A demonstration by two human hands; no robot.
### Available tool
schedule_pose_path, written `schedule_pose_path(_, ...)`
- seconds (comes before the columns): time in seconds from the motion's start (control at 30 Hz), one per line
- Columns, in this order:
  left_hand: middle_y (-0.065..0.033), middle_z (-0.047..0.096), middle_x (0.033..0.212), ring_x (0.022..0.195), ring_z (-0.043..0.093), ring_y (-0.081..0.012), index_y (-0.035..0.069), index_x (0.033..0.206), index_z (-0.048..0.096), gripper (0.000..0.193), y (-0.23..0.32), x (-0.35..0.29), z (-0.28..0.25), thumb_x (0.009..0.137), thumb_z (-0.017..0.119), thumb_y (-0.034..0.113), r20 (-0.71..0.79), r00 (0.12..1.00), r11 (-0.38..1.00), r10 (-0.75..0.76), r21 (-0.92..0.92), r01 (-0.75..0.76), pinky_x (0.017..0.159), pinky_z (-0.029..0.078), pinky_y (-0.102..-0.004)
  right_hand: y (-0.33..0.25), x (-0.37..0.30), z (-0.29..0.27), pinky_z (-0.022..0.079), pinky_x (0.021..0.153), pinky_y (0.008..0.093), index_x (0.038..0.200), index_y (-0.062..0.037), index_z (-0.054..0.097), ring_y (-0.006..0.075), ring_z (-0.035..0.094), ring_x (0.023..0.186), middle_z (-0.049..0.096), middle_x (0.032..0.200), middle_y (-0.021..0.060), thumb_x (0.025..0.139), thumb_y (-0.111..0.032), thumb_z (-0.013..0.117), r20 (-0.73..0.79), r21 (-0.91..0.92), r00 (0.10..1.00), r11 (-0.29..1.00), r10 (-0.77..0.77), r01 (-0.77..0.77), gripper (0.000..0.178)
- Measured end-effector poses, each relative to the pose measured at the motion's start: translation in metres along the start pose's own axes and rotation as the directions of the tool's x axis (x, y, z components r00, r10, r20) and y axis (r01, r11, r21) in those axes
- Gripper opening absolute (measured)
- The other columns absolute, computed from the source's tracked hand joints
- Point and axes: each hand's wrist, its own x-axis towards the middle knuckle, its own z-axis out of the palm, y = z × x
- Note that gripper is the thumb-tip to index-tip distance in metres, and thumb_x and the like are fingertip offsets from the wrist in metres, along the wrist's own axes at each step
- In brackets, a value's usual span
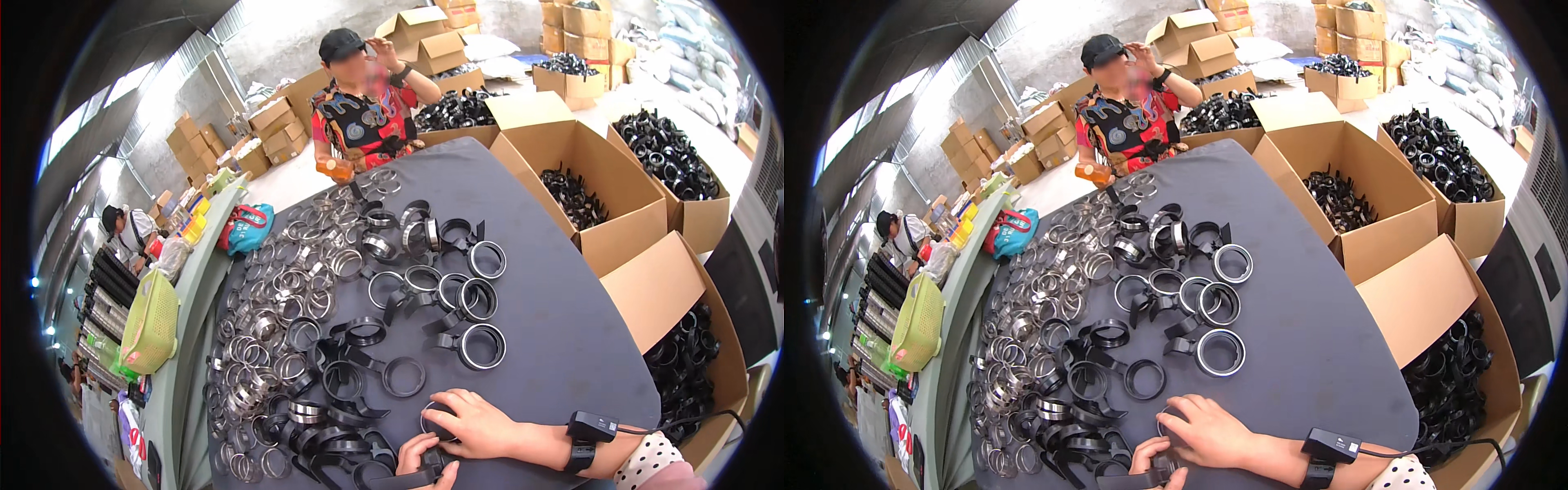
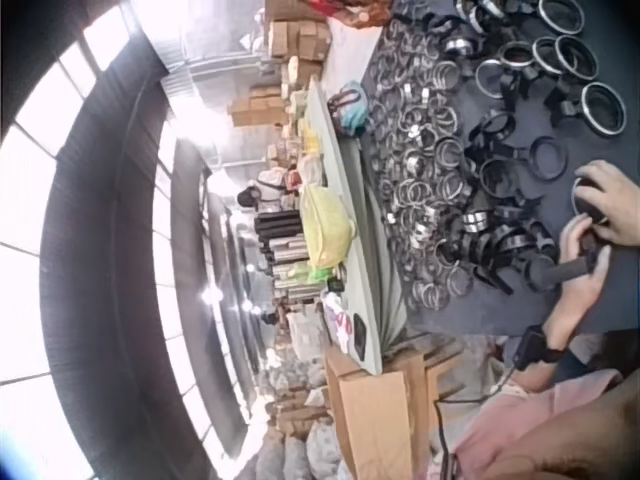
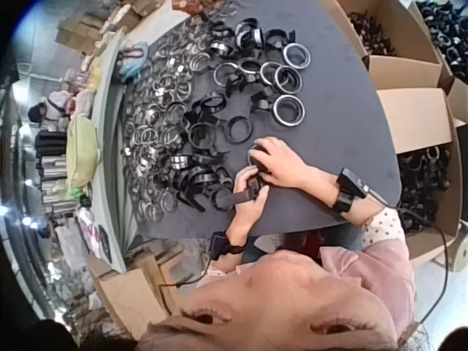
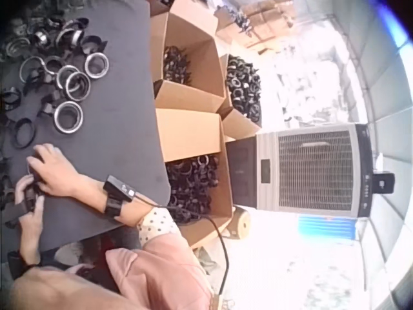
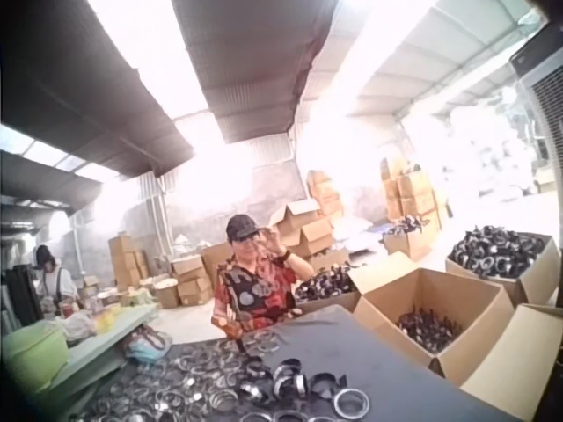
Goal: The recorder is assembling circular metal rings into plastic holders at a workbench.
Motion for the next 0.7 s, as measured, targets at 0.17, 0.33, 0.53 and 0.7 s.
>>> schedule_pose_path(0.17, -0.0186, 0.051, 0.119, 0.111, 0.052, -0.0307, 0.001, 0.119, 0.049, 0.043, -0.0062, 0.0024, -0.0013, 0.081, 0.067, 0.008, 0.014, 0.999, 0.988, -0.042, -0.150, 0.043, 0.096, 0.042, -0.0386, 0.0041, 0.0028, 0.0023, 0.044, 0.091, 0.0438, 0.119, -0.0044, 0.053, 0.0351, 0.049, 0.113, 0.049, 0.121, 0.0180, 0.072, -0.021, 0.071, 0.001, -0.011, 1.000, 1.000, 0.020, -0.020, 0.054)
schedule_pose_path(0.33, -0.0192, 0.050, 0.121, 0.112, 0.051, -0.0316, 0.001, 0.120, 0.048, 0.044, -0.0021, 0.0024, -0.0038, 0.082, 0.066, 0.009, 0.062, 0.998, 0.992, -0.019, -0.122, 0.026, 0.096, 0.042, -0.0390, 0.0031, 0.0044, 0.0001, 0.044, 0.090, 0.0436, 0.118, -0.0041, 0.053, 0.0346, 0.050, 0.112, 0.049, 0.121, 0.0179, 0.071, -0.020, 0.071, 0.006, -0.016, 0.999, 0.999, 0.033, -0.033, 0.053)
schedule_pose_path(0.53, -0.0187, 0.052, 0.120, 0.111, 0.053, -0.0315, 0.001, 0.118, 0.049, 0.043, -0.0008, 0.0010, -0.0023, 0.080, 0.066, 0.007, 0.045, 0.999, 0.995, -0.001, -0.102, 0.006, 0.096, 0.042, -0.0388, 0.0027, 0.0025, 0.0026, 0.044, 0.090, 0.0429, 0.118, -0.0039, 0.054, 0.0343, 0.050, 0.111, 0.050, 0.121, 0.0174, 0.070, -0.019, 0.071, -0.014, -0.025, 1.000, 0.999, 0.027, -0.028, 0.053)
schedule_pose_path(0.7, -0.0186, 0.053, 0.119, 0.111, 0.053, -0.0315, 0.001, 0.118, 0.050, 0.042, -0.0015, -0.0002, -0.0006, 0.079, 0.066, 0.008, 0.024, 1.000, 0.995, 0.014, -0.102, -0.011, 0.096, 0.043, -0.0386, 0.0021, 0.0022, 0.0020, 0.044, 0.090, 0.0427, 0.117, -0.0039, 0.054, 0.0343, 0.050, 0.111, 0.050, 0.120, 0.0172, 0.070, -0.018, 0.071, -0.024, -0.017, 1.000, 1.000, 0.017, -0.017, 0.052)
